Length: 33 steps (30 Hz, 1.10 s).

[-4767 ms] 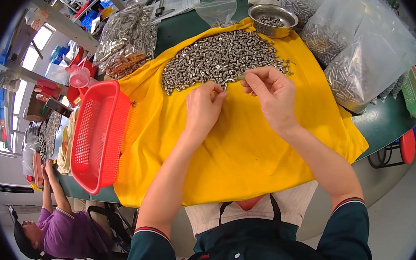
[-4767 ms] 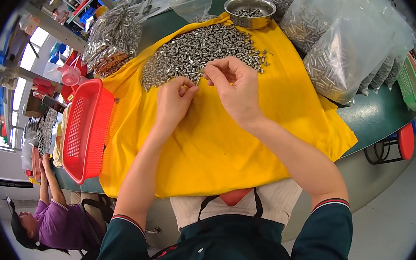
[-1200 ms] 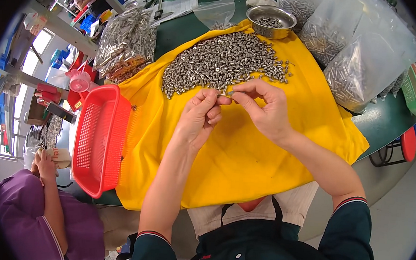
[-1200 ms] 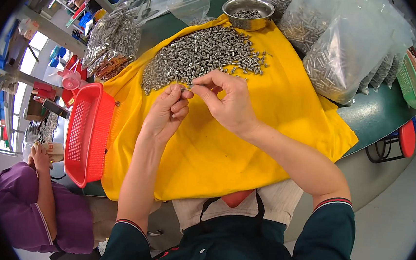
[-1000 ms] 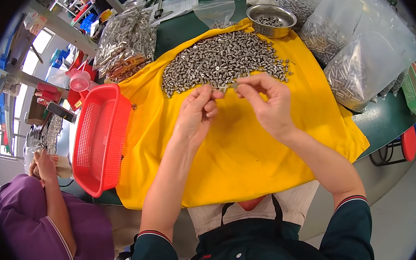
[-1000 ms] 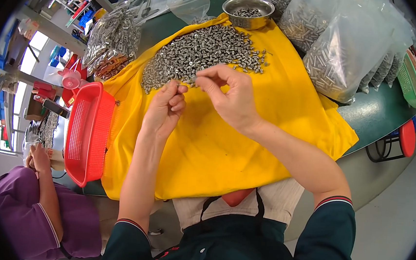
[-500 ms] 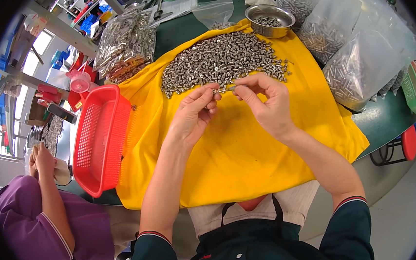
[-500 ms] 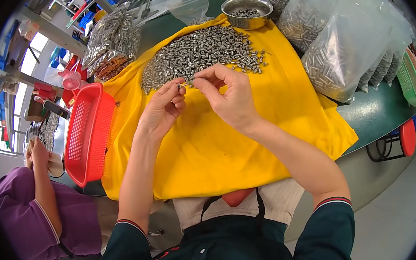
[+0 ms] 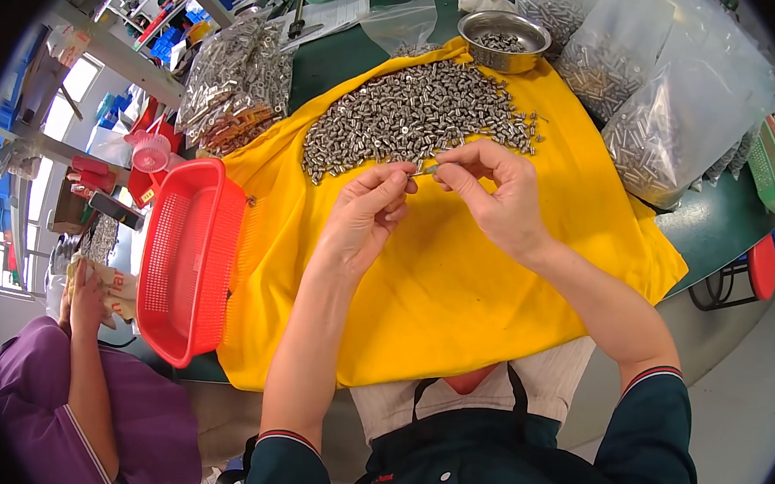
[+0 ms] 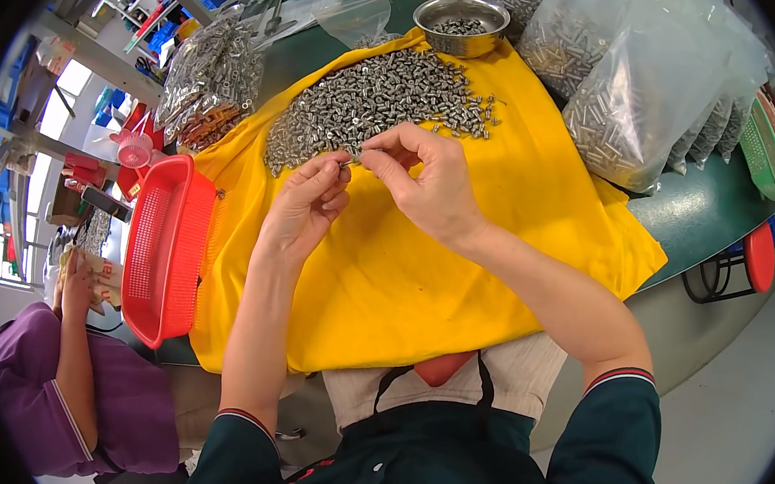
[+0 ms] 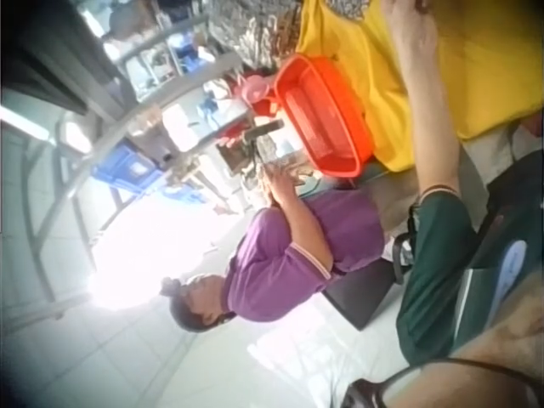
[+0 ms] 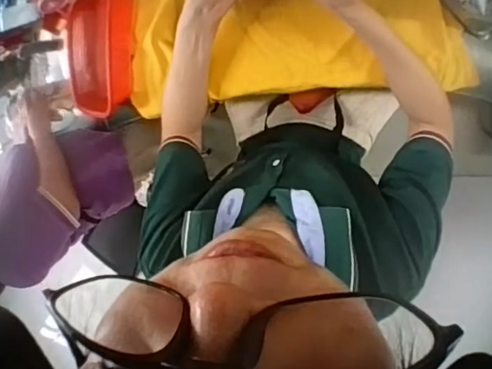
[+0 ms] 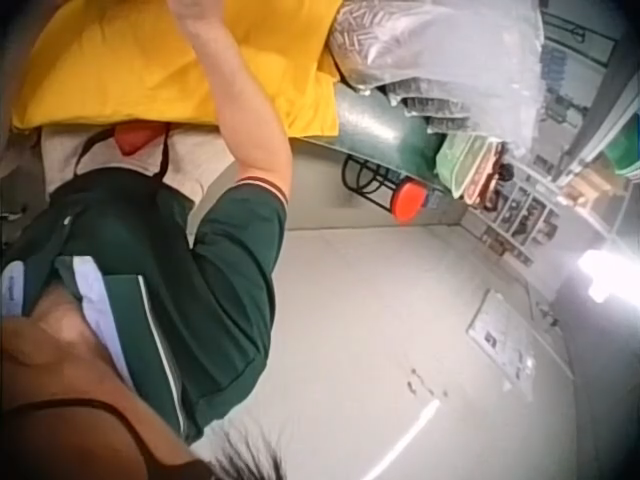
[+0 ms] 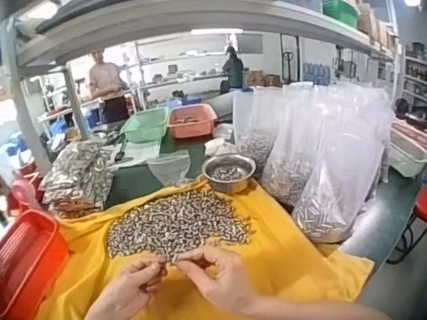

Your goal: Sorting small metal hardware components like screws or bolts on a workbench in a manufacturing environment.

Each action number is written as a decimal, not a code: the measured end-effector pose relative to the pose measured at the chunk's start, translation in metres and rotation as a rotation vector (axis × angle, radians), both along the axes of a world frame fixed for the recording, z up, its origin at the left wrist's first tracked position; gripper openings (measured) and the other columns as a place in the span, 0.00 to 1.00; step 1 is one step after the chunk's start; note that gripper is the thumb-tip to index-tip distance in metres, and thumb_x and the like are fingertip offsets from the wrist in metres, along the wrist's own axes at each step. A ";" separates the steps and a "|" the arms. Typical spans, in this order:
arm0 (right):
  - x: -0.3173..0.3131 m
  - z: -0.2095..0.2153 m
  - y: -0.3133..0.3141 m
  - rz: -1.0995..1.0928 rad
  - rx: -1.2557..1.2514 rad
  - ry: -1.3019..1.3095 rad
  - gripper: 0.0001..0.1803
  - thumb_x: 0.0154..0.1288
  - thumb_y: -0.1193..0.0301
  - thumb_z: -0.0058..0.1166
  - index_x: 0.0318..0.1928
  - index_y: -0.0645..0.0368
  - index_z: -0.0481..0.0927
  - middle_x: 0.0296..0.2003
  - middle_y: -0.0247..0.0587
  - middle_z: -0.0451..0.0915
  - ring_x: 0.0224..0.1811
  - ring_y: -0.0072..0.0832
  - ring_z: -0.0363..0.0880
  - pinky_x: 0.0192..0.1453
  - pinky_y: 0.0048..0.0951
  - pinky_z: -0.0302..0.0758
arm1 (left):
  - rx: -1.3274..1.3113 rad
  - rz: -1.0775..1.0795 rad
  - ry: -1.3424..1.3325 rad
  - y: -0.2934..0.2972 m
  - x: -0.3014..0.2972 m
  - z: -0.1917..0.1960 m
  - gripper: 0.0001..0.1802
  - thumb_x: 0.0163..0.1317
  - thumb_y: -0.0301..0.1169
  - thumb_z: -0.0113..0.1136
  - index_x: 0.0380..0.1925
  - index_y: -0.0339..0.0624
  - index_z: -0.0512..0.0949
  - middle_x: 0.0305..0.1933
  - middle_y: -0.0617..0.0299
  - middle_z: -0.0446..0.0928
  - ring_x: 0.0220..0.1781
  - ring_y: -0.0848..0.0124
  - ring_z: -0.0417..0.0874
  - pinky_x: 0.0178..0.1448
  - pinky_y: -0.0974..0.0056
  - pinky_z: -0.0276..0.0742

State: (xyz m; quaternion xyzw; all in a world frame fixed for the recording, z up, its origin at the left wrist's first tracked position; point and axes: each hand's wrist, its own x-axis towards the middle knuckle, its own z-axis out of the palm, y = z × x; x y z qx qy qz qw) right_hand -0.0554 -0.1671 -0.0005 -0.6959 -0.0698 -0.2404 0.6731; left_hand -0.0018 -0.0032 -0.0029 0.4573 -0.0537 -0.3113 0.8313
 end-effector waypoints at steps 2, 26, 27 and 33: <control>-0.001 0.000 0.000 -0.001 0.001 0.002 0.03 0.54 0.76 0.55 0.31 0.63 0.78 0.25 0.34 0.79 0.25 0.16 0.73 0.30 0.18 0.70 | 0.037 0.024 -0.030 -0.001 -0.001 0.000 0.09 0.57 0.27 0.57 0.37 0.36 0.76 0.28 0.64 0.74 0.22 0.81 0.61 0.27 0.77 0.57; 0.008 -0.002 -0.006 0.016 0.323 0.120 0.04 0.58 0.77 0.52 0.31 0.66 0.76 0.25 0.35 0.78 0.27 0.16 0.74 0.32 0.17 0.72 | 0.337 0.245 -0.197 -0.002 0.017 -0.006 0.07 0.54 0.28 0.56 0.30 0.34 0.74 0.23 0.67 0.70 0.21 0.80 0.62 0.25 0.75 0.58; 0.008 -0.003 -0.006 0.017 0.323 0.121 0.04 0.58 0.77 0.52 0.31 0.66 0.76 0.25 0.35 0.78 0.27 0.16 0.74 0.32 0.17 0.72 | 0.621 0.313 -0.496 -0.007 0.016 -0.007 0.06 0.53 0.26 0.58 0.27 0.34 0.76 0.20 0.68 0.71 0.18 0.78 0.63 0.24 0.75 0.57; 0.010 -0.005 -0.005 0.036 0.284 0.110 0.04 0.58 0.77 0.52 0.30 0.66 0.76 0.25 0.35 0.77 0.27 0.16 0.74 0.33 0.17 0.72 | 1.089 0.298 -1.091 -0.017 0.016 -0.018 0.08 0.46 0.26 0.60 0.29 0.39 0.78 0.18 0.53 0.73 0.19 0.63 0.73 0.27 0.62 0.68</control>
